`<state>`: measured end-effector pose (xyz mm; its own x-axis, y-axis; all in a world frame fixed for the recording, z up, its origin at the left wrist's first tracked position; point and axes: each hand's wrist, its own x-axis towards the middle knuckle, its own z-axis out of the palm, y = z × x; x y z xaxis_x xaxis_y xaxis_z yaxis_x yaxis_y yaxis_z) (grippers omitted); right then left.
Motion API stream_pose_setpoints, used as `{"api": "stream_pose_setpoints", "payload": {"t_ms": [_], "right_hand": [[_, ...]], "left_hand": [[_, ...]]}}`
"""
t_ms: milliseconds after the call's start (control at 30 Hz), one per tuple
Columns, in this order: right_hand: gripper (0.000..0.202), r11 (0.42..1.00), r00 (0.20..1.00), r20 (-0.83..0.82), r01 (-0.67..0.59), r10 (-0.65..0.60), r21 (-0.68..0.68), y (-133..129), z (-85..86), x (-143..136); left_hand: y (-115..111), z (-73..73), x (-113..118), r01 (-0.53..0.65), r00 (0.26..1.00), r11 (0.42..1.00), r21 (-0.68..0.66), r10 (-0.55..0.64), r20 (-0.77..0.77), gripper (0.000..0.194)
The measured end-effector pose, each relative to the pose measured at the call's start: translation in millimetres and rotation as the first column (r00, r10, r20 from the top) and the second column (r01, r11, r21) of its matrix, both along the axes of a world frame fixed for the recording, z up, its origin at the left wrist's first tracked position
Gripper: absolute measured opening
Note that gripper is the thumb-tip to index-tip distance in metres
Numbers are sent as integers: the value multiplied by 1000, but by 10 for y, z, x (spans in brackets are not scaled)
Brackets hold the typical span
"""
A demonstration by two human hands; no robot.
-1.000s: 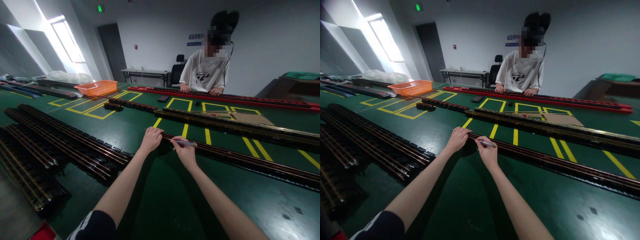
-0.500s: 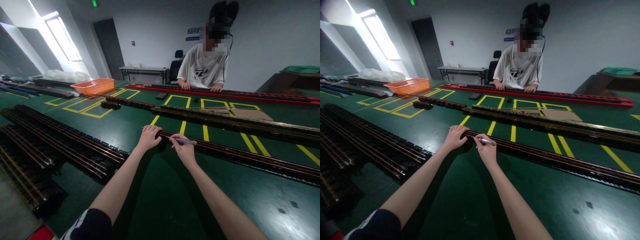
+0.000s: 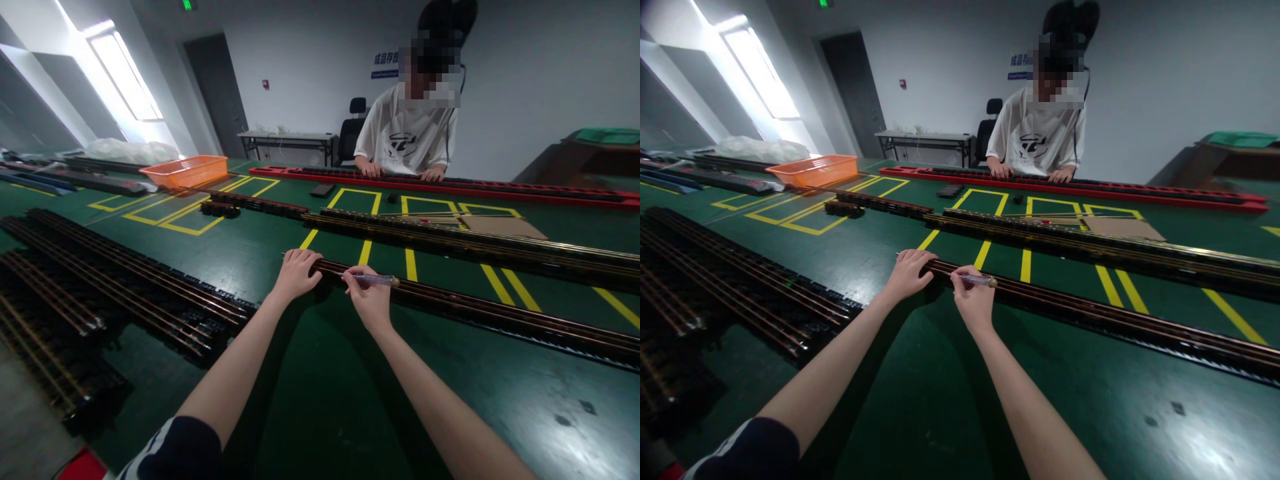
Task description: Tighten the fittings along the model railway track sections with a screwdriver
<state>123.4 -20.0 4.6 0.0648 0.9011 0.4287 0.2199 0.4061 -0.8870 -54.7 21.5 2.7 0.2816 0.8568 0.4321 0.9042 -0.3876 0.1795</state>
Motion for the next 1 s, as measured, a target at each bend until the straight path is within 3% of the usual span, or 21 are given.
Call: {"api": "stream_pose_setpoints", "payload": {"t_ms": [667, 1000], "right_hand": [[20, 1000, 1000, -18, -25, 25, -19, -3, 23, 19], [30, 999, 1000, -10, -22, 21, -25, 0, 10, 20]], "left_hand": [[6, 10, 3, -5, 1000, 1000, -20, 5, 4, 31], [-2, 13, -1, 7, 1000, 1000, -30, -6, 22, 30]]}}
